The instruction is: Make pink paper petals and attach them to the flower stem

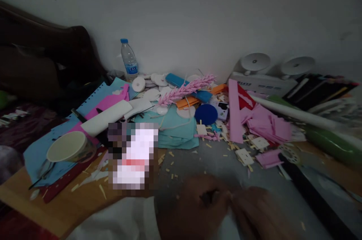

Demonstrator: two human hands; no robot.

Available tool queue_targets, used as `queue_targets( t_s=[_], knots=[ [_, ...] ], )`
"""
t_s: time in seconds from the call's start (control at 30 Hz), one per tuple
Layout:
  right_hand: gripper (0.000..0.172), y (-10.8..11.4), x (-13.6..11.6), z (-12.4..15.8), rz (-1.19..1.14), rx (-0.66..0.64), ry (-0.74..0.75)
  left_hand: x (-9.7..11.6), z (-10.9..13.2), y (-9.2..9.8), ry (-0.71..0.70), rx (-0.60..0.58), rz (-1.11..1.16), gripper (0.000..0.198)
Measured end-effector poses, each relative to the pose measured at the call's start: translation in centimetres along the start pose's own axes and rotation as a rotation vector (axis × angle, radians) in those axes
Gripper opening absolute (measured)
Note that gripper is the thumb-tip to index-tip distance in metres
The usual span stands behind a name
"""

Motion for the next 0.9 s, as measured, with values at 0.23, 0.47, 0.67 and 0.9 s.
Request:
queue_targets(
  t_s=[0.23, 0.47, 0.67, 0.9],
  knots=[
    [0.018, 0.5, -3.1, -2.8, 0.047, 0.104, 0.192, 1.3, -1.0, 0.4, -0.081, -0.046, 0.18, 0.022],
    [0.011, 1.0, 0.5, -2.3, -0.17, 0.165, -0.154, 1.6, -1.0, -0.2, -0.107, -0.188, 0.117, 0.026],
    [0.022, 0.3, 2.2, -1.8, -0.466, 0.155, -0.385, 1.3, -0.9, 0.1, -0.117, -0.178, 0.062, 0.026],
    [0.008, 0.4, 1.7, -2.3, -0.409, 0.146, -0.323, 1.1, -0.8, -0.1, -0.053, -0.198, 0.178, 0.03]
  ],
)
Point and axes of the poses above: each hand's wrist, its own z-axis away from the middle knuckle, its own y-axis out of the back of the hand, x = y × z, the point moved 8 cm from there along -z, towards the middle knuckle, and after that the axes turned 6 degrees about x, right-handed, at the moved point
